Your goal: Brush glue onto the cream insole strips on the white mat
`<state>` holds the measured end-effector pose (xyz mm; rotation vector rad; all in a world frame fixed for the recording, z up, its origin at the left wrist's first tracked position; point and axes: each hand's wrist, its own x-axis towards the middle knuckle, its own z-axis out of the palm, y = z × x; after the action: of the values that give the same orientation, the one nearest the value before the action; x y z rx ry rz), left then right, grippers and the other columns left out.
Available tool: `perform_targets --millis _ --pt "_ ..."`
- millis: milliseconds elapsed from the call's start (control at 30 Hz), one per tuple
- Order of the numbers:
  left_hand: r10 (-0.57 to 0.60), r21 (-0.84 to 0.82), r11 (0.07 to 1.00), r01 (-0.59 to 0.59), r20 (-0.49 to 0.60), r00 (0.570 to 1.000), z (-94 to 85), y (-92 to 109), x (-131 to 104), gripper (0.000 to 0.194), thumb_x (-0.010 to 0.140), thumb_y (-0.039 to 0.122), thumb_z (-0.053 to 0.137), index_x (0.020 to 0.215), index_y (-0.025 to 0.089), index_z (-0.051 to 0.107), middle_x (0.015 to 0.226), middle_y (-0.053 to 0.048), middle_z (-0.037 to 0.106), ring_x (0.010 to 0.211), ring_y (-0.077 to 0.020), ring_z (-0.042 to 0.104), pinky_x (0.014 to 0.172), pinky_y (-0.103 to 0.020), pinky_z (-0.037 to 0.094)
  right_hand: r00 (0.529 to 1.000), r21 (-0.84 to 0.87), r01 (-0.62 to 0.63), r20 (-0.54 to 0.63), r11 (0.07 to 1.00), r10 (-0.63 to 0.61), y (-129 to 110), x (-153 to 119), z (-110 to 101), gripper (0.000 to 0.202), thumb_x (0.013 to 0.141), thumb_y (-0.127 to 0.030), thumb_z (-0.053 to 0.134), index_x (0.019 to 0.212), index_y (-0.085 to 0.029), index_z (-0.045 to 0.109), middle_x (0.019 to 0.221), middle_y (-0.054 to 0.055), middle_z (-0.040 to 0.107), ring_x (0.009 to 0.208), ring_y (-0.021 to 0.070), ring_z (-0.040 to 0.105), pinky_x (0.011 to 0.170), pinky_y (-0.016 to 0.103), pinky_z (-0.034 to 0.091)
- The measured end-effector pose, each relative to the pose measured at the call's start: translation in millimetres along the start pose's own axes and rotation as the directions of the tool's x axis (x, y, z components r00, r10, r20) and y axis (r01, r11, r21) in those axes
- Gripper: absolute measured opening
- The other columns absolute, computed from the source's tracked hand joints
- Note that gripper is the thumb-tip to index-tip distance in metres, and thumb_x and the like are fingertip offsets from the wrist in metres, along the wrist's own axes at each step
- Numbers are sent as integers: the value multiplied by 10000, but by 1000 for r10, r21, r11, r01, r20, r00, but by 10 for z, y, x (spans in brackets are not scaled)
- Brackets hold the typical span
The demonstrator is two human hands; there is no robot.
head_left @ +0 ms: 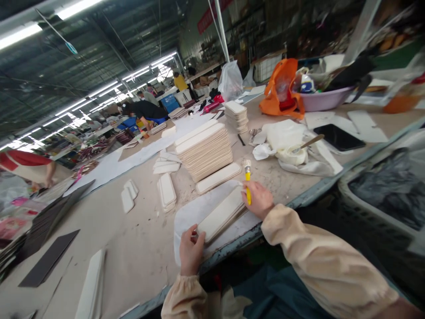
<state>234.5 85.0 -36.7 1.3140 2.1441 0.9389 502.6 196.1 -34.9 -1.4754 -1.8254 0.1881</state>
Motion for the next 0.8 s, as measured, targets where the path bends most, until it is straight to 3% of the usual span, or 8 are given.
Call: perform_targets --millis 100,167,233,300,500,667,800 --pt "-22 11 1000 22 2 1000 0 4 14 601 634 539 633 1078 134 640 880 -63 590 666 -183 581 717 -373 500 970 134 233 37 963 -240 -86 -72 41 80 851 -200 487 922 -214 521 1023 95 634 1098 229 538 922 372 438" --pt "-40 19 999 40 5 999 -2 20 19 631 621 553 631 1082 122 638 876 -67 594 666 -192 586 713 -382 501 918 219 357 100 908 -384 -183 -163 103 58 850 -232 520 907 -221 528 1056 80 633 1160 212 512 984 386 413" --pt "-55 15 998 54 18 998 -3 32 23 669 611 564 628 1099 106 626 878 -71 593 659 -194 589 695 -380 504 862 265 431 160 862 -481 -279 -264 175 92 827 -286 588 883 -228 544 1051 56 644 1174 198 514 1031 390 378" --pt "-66 9 998 66 29 997 -4 34 26 697 604 574 626 1112 98 616 890 -76 593 659 -192 593 683 -370 504 839 283 439 212 853 -501 -336 -339 229 157 803 -337 642 873 -226 556 1029 49 656 1173 197 523 1058 401 349" --pt "-67 -1 998 67 44 997 -4 26 22 686 606 577 620 1103 105 617 884 -75 598 675 -197 604 683 -360 501 871 224 349 282 910 -403 -129 -247 213 241 812 -401 638 930 -209 553 1060 89 651 1187 223 516 1067 450 333" --pt "-53 9 999 53 32 998 9 26 14 663 626 563 603 1102 101 611 860 -67 592 664 -194 600 682 -363 498 971 101 160 161 982 -175 149 -84 192 189 815 -343 619 916 -217 522 1076 111 638 1171 264 515 1008 468 394" --pt "-49 15 999 49 24 999 27 20 6 650 638 552 601 1113 109 601 864 -62 580 663 -188 586 673 -359 499 995 151 -16 102 988 0 227 -66 218 166 819 -316 589 916 -231 484 1040 88 640 1012 239 600 835 383 504"
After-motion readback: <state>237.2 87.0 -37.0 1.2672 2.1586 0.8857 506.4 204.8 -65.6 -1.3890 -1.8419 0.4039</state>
